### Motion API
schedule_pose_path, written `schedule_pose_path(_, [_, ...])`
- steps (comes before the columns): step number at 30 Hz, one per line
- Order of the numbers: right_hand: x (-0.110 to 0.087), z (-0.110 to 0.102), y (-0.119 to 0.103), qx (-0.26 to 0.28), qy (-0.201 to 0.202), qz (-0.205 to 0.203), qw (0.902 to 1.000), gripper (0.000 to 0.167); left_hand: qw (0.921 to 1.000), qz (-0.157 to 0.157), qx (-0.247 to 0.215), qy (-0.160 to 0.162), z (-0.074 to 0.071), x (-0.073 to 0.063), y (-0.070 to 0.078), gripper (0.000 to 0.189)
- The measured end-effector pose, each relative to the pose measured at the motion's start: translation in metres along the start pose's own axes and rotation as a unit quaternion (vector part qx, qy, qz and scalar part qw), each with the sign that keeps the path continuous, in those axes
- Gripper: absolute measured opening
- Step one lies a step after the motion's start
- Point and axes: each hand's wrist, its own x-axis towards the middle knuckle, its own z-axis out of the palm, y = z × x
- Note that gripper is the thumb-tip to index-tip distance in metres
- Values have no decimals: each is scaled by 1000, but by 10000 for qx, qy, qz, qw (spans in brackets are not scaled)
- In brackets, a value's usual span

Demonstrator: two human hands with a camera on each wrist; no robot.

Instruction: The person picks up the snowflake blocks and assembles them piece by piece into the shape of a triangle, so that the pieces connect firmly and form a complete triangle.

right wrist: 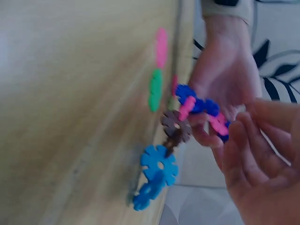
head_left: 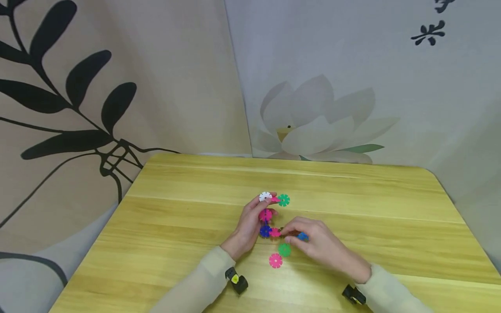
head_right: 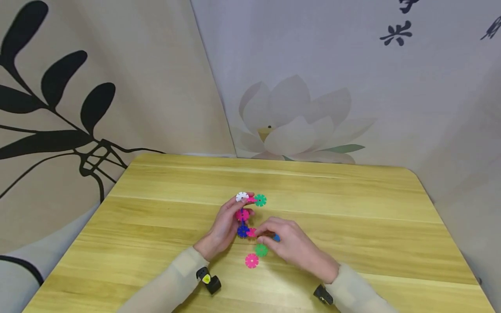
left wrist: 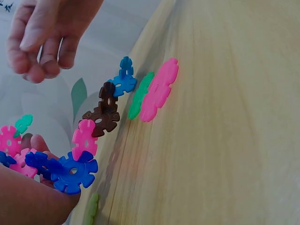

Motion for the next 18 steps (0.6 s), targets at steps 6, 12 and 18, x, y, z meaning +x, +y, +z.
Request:
schedule_pose_path(6, [-2, 9, -3, -229, -1087, -208, 9936, 18, 10000, -6, -8, -45, 0, 0, 1, 50])
schedule_pose_path(12, [-1, 17, -5, -333, -1860, -308, 9815, 16, 10000, -26, -18, -69, 0, 0, 0, 50])
schedule_pose_path(18, [1, 24, -6, -821, -2282, -374, 9694, 18, 10000, -15, -6, -36, 1, -1, -1, 47])
